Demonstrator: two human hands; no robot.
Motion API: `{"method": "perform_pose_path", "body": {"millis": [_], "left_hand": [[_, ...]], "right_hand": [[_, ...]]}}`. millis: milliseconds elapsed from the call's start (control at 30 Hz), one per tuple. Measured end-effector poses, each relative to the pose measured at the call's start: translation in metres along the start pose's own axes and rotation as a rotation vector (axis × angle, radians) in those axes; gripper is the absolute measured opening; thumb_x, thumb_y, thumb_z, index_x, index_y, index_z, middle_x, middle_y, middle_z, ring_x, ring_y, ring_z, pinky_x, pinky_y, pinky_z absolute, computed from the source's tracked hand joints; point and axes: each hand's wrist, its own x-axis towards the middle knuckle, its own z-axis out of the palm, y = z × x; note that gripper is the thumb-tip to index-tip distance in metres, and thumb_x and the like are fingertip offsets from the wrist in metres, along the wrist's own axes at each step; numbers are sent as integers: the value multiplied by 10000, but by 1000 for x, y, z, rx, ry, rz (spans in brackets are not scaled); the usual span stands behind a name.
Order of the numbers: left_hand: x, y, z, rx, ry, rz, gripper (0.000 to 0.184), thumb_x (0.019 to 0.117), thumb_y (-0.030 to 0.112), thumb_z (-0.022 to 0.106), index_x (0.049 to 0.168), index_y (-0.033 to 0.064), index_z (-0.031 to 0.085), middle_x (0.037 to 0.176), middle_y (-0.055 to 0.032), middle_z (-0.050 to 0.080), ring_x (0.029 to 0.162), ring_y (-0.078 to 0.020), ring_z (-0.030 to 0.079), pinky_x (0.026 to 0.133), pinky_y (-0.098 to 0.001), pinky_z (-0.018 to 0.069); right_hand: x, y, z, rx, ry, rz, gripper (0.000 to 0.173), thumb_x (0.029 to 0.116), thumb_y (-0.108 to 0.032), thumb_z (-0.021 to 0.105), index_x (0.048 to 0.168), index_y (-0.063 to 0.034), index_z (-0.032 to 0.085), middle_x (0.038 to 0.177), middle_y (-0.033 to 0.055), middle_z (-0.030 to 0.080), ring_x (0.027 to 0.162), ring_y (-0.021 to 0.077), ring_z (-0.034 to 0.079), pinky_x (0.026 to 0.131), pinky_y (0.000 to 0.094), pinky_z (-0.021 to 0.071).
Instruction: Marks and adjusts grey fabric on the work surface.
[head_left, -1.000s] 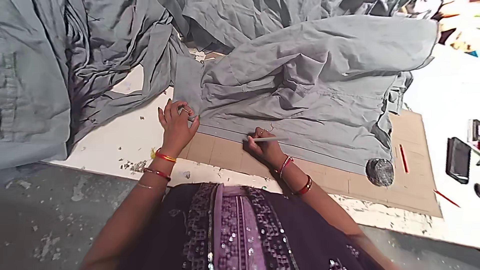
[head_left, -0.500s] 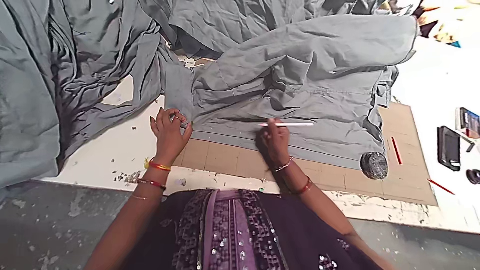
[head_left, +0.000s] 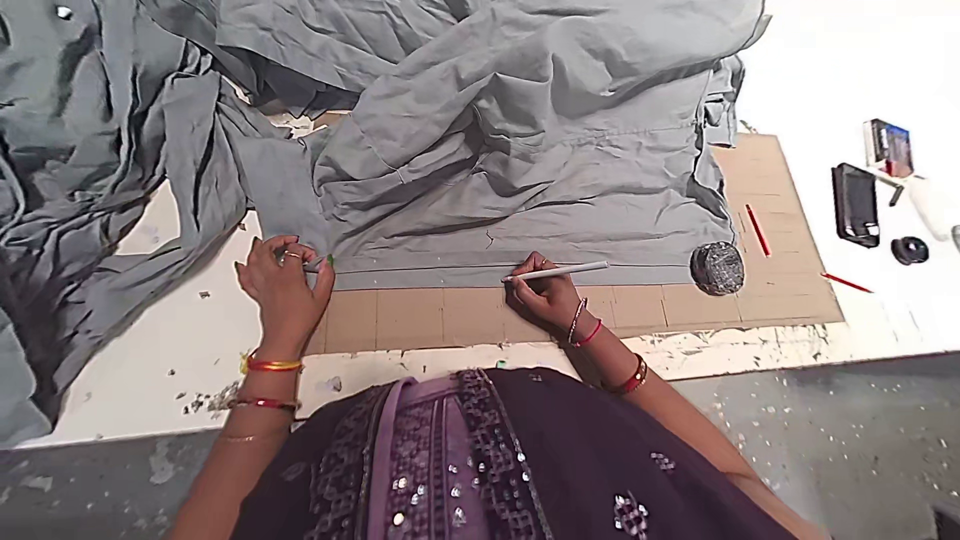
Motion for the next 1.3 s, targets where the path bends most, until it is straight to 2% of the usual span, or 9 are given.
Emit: {"method": "perform_pose_path", "body": {"millis": [133, 300, 500, 567, 667, 800, 1000, 1167, 1300], "left_hand": [[-1, 1, 0, 0, 11, -4, 539, 958, 413, 493, 1109, -82, 646, 1461, -347, 459, 1426, -621, 282, 1098, -797, 136], [0, 5, -1, -15, 25, 0, 508, 952, 374, 509, 1091, -93, 650, 1450, -358, 466, 1410, -633, 302, 1103, -796, 131], [-1, 4, 0, 1, 2, -12, 522, 963, 379, 511, 1134, -96, 641, 1465, -358, 453, 1429, -622, 282, 1108, -797, 119], [1, 4, -1, 13, 11, -5, 534, 958, 390, 507, 1133, -95, 647, 1441, -369, 472, 1409, -635, 307, 1107, -796, 132], [1, 4, -1, 13, 28, 14, 527, 961, 385, 499, 1113, -97, 645, 1407, -388, 487, 1380, -647, 338, 1090, -800, 158], [1, 5, -3, 6, 31, 44, 553, 962, 403, 482, 1131, -99, 641, 1389, -395, 495, 1354, -649, 366, 1079, -798, 171], [2, 1, -1, -2, 43, 57, 544, 959, 407, 486, 1112, -93, 638, 1376, -392, 504, 1353, -635, 376, 1086, -784, 176], [1, 2, -1, 9, 41, 61, 557, 948, 411, 484, 1109, -99, 640, 1364, -399, 509, 1329, -644, 398, 1070, -788, 198], [3, 4, -2, -1, 49, 67, 552, 953, 404, 486, 1099, -106, 639, 1365, -405, 505, 1328, -651, 395, 1066, -801, 188]], "right_hand": [[15, -17, 1, -312, -96, 41, 279, 940, -171, 578, 808, 74, 603, 627, 137, 550, 577, 261, 586, 558, 410, 463], [27, 1, 5, 142, 144, 180, 139, 959, -65, 574, 833, -66, 515, 665, -89, 558, 569, -77, 497, 559, 118, 422], [31, -11, 22, -312, 163, 128, 252, 943, -123, 627, 785, 60, 557, 623, 110, 499, 553, 226, 533, 539, 383, 443], [29, -11, 17, -75, 375, 210, 237, 970, -84, 590, 768, 31, 545, 606, 29, 486, 531, 103, 489, 536, 277, 426], [12, -7, -23, 381, 527, 226, 207, 1001, -56, 487, 831, -175, 488, 584, -152, 511, 487, -52, 469, 491, 146, 421], [-29, 13, -65, 233, 219, 228, 41, 927, -33, 573, 944, -70, 563, 741, -121, 618, 578, -71, 534, 562, 127, 465], [-39, 23, -60, 93, 158, 212, 72, 925, -79, 591, 900, -12, 585, 765, -62, 630, 664, -87, 542, 633, 115, 449], [-25, 17, -57, -317, 124, 115, 265, 923, -157, 586, 771, 60, 574, 613, 99, 518, 561, 171, 525, 555, 329, 422], [-10, 26, -57, 162, 319, 269, 151, 978, -54, 547, 844, -99, 492, 649, -98, 544, 543, -52, 489, 535, 137, 419]]}}
